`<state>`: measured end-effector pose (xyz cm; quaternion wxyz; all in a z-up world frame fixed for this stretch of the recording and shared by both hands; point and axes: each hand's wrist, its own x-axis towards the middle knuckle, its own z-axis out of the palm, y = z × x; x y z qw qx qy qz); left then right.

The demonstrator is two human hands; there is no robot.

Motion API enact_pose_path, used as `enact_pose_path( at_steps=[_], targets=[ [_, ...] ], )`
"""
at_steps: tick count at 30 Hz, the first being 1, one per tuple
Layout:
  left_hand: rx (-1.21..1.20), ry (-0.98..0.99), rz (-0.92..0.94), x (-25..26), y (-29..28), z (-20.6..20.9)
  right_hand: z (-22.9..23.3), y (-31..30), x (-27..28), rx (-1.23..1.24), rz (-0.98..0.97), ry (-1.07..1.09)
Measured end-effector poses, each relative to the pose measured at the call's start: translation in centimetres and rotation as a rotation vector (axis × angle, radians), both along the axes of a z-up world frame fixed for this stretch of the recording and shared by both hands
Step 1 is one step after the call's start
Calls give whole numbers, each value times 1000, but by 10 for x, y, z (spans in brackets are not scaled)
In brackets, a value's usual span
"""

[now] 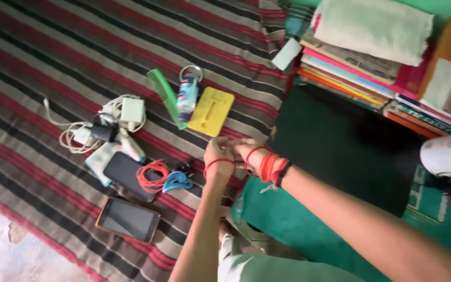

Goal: The person picks up various small items from a striped surface and places them onto a nearby table. Items handled include a white container, a black adapter, a blue clip, a green comb, a yellow case, a small bottle, a white ring, and several white chargers with cables. The person also briefly adjusts a folded cloth on the table.

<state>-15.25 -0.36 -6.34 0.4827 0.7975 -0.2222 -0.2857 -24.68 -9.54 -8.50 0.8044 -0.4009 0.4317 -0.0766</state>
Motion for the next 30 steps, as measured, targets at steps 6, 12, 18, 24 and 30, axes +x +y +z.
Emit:
enact_pose_path(
  at_steps=[6,12,18,24,30],
  targets=[
    [494,-530,-45,57,40,-15,-49,23,61,-11,183,131],
    [866,-407,-224,81,70,13,-41,55,82,-174,400,247],
    [831,-418,-271,92,78,2,-14,55,88,-239,503,206],
    [506,-431,-291,97,69,24,-50,38,81,-1090,316,30],
    [18,-384,-479,89,52,29,-4,28,60,-638,292,-82]
  ],
)
